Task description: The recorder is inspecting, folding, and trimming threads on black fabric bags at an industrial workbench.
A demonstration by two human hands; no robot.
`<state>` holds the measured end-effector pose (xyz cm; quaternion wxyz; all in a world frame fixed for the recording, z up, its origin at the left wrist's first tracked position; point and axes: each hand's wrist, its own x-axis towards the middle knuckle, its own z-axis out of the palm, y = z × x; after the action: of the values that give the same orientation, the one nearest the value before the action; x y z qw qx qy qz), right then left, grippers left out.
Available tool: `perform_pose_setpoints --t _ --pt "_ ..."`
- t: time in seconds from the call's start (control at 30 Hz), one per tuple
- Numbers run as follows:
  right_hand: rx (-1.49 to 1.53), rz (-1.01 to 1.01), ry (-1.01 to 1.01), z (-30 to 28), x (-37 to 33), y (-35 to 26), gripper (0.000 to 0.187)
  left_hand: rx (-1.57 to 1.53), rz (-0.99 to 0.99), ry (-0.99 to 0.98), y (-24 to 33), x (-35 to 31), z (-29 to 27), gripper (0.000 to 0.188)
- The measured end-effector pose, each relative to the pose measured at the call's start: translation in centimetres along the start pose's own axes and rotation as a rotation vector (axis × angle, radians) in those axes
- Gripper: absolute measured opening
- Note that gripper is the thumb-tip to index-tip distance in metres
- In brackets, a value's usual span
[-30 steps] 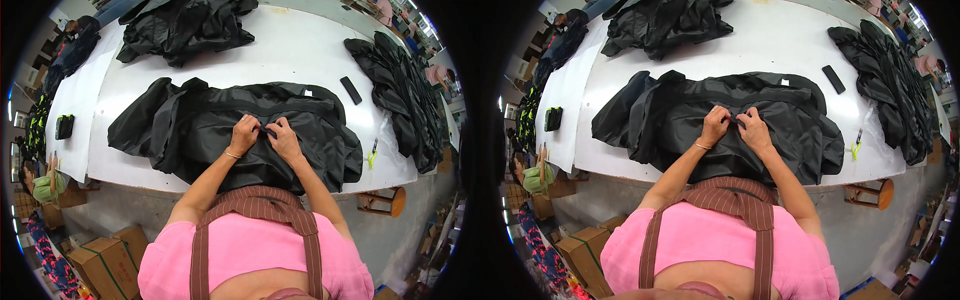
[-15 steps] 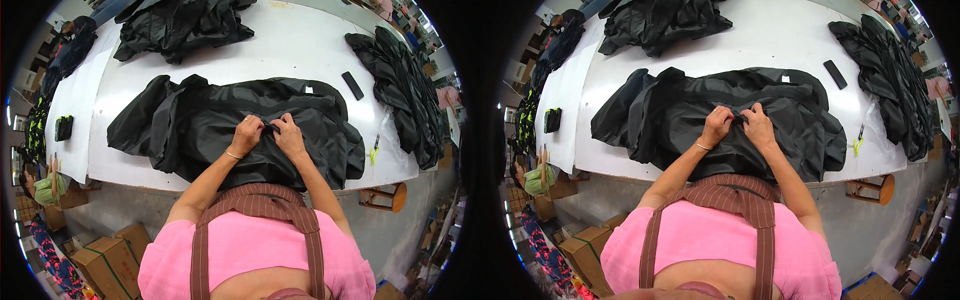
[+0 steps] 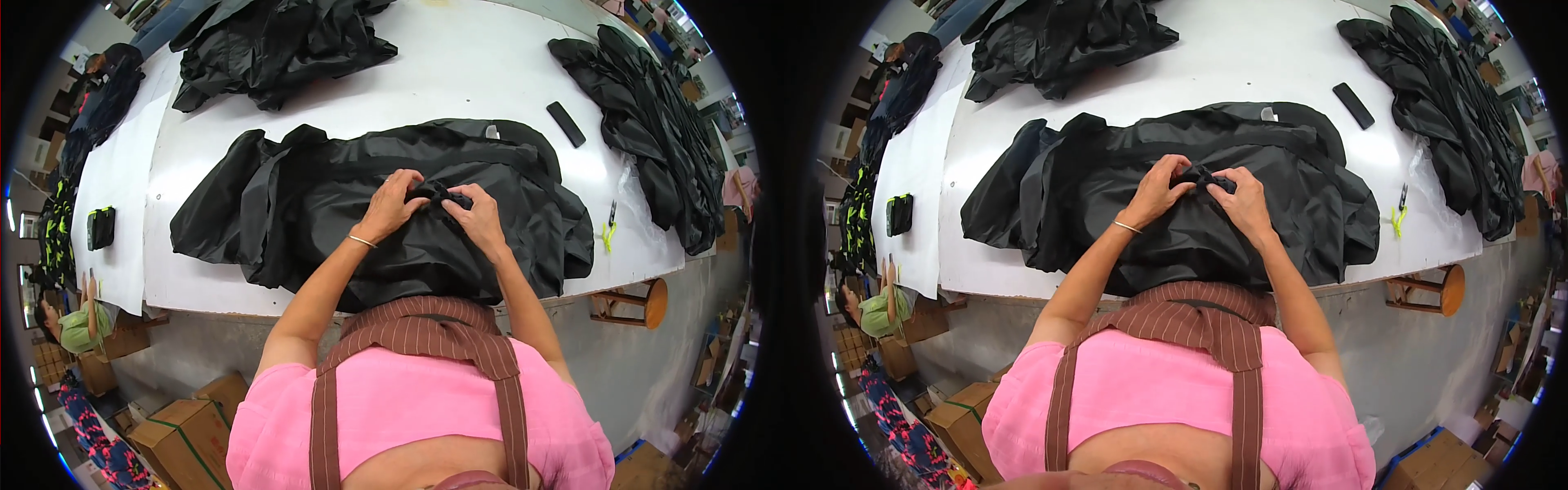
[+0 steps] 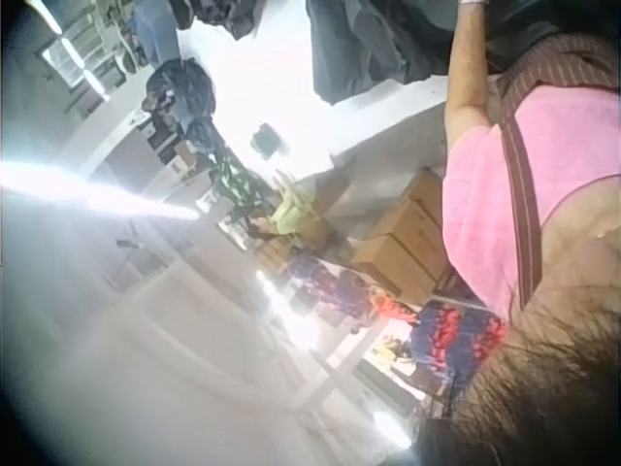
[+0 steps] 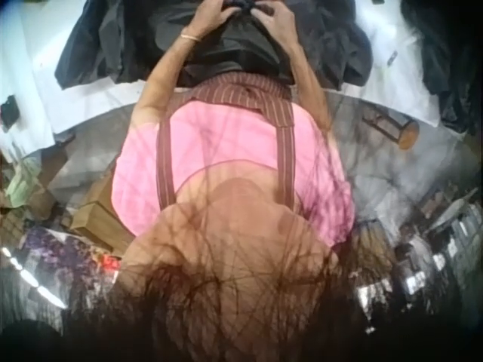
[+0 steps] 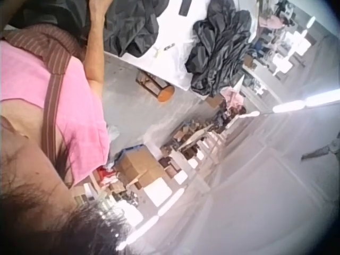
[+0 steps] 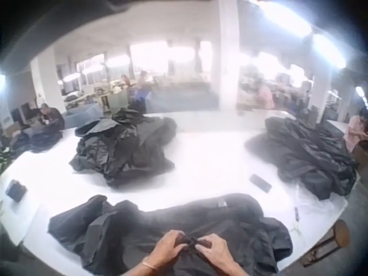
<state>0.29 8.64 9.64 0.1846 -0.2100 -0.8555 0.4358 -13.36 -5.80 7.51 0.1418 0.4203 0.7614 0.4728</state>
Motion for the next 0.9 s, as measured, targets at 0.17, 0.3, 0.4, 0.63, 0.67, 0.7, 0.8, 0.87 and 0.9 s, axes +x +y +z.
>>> perform_pose_setpoints --t 0.17,0.3,0.4,0.63,0.67,0.7,0.8,0.87,0.9 --pt "0.247 0.217 -0.001 0.2 -0.7 2.1 0.024 0.194 0.045 -0.140 -3.0 1.0 0.8 0.019" --pt "0.670 0.450 0.002 -1.0 -0.8 2.5 0.026 0.043 -0.124 -0.184 -2.0 1.1 0.7 0.023" --pt "0.699 0.482 -0.019 -1.6 -1.0 2.0 0.022 0.281 0.001 -0.162 -2.0 0.2 1.2 0.024" --pt "0.707 0.437 -0.005 -0.5 -1.6 3.7 0.024 0.165 -0.007 -0.136 -2.9 1.2 1.2 0.017" --pt "0.719 0.466 -0.021 -0.7 -1.6 3.4 0.024 0.166 -0.009 -0.136 -2.8 1.5 0.7 0.017" --pt "0.730 0.494 -0.038 -0.9 -1.6 3.2 0.024 -0.011 -0.114 -0.240 -2.7 1.8 0.2 0.018" --pt "0.709 0.487 -0.084 -1.3 -1.2 2.8 0.020 -0.367 -0.271 -0.399 -3.0 2.1 -0.7 0.023" --pt "0.572 0.300 -0.013 -1.3 -0.8 2.3 0.019 -0.608 -0.470 -0.477 -2.9 2.1 -1.1 0.022" --pt "0.432 0.116 0.060 -1.4 -0.5 2.0 0.018 -0.609 -0.472 -0.476 -2.6 2.1 -1.2 0.022"
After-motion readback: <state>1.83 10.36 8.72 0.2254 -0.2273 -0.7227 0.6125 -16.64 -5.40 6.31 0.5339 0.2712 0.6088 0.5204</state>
